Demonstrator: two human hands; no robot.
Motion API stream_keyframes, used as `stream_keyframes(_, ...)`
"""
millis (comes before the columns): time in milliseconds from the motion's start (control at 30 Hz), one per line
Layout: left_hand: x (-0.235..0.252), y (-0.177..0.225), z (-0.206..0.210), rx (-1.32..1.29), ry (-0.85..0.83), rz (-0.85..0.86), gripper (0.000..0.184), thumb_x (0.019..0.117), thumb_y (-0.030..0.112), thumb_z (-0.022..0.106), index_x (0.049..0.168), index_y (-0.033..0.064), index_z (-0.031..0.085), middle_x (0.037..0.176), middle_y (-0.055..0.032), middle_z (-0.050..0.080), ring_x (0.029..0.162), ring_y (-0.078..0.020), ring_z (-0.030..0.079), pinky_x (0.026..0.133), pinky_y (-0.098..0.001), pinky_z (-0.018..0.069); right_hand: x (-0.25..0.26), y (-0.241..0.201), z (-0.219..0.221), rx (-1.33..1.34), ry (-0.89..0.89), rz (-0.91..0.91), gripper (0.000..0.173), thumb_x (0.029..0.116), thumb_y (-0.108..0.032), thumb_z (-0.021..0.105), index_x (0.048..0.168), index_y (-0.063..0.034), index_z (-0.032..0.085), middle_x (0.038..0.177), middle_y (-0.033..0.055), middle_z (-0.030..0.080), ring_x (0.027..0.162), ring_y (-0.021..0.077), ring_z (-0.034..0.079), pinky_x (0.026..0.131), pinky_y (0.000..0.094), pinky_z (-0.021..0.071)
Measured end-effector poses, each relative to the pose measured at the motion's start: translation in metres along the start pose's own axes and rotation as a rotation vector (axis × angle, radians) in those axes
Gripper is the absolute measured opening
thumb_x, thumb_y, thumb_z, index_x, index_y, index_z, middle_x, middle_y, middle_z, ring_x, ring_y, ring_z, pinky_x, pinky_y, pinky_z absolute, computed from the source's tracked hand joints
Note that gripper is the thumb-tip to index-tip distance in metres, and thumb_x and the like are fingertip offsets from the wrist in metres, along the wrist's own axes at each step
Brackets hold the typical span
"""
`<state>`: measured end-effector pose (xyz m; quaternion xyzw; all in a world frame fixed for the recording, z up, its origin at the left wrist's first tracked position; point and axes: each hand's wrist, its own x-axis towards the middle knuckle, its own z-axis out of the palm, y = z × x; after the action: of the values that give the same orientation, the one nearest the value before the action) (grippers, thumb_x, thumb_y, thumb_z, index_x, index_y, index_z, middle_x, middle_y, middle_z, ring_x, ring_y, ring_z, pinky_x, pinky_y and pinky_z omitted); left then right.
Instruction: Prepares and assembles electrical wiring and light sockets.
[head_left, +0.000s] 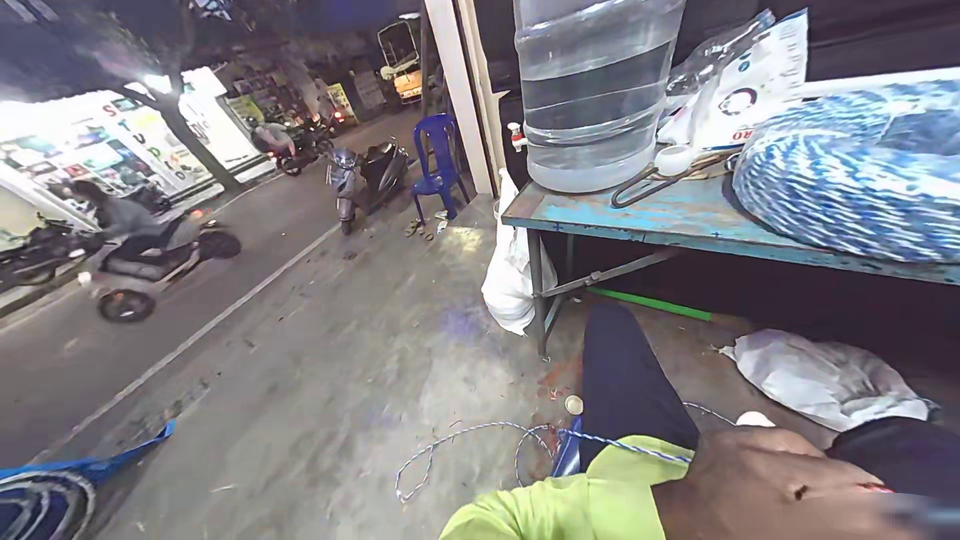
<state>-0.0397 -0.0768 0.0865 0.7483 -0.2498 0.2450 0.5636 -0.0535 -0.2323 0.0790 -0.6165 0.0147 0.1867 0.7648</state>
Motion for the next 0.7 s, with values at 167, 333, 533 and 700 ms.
stream_keyframes(167, -0.005, 0.000, 0.009, 0.024, 0.012, 0.074, 0.012, 0.0865, -0.001, 0.074, 0.096, -0.0032, 0.080, 0.081, -0.0148, 0.071, 0.075, -0.0213, 0.069, 0.070, -0.0347, 0.0588, 0.011, 0.029, 0.010, 0.141, 0.094, -0.334, 0.016, 0.0958, 0.002, 0.060, 0.098, -0.0081, 0.072, 0.097, 0.0021, 0.076, 0.093, 0.0142, 0.071, 0.090, 0.0384, 0.0587)
stream_keyframes(333, -0.012, 0.000, 0.011, -0.194, 0.119, -0.098, 0.015, 0.0845, -0.006, 0.073, 0.099, -0.0095, 0.077, 0.086, -0.0197, 0.073, 0.078, -0.0194, 0.070, 0.074, -0.0305, 0.0585, 0.010, 0.017, 0.030, 0.142, 0.254, -0.490, 0.025, 0.1006, 0.005, 0.046, 0.099, -0.0073, 0.068, 0.090, -0.0070, 0.076, 0.084, 0.0055, 0.073, 0.082, 0.0263, 0.0608)
stream_keyframes(533, -0.012, -0.012, 0.014, -0.405, 0.122, -0.416, 0.015, 0.0934, -0.002, 0.068, 0.105, -0.0108, 0.074, 0.089, -0.0169, 0.073, 0.070, -0.0124, 0.069, 0.068, -0.0281, 0.0603, 0.020, 0.032, 0.003, 0.157, 0.078, -0.510, 0.026, 0.1046, -0.008, 0.048, 0.111, -0.0155, 0.073, 0.096, -0.0079, 0.076, 0.083, 0.0050, 0.071, 0.077, 0.0239, 0.0601)
stream_keyframes(700, -0.015, -0.022, 0.013, -0.358, 0.076, -0.409, 0.017, 0.0939, -0.001, 0.068, 0.107, -0.0100, 0.074, 0.090, -0.0168, 0.074, 0.073, -0.0135, 0.070, 0.072, -0.0304, 0.0602, 0.019, 0.031, 0.007, 0.163, 0.163, -0.432, 0.026, 0.1082, -0.014, 0.045, 0.106, -0.0143, 0.071, 0.090, -0.0076, 0.076, 0.080, 0.0051, 0.071, 0.077, 0.0240, 0.0604)
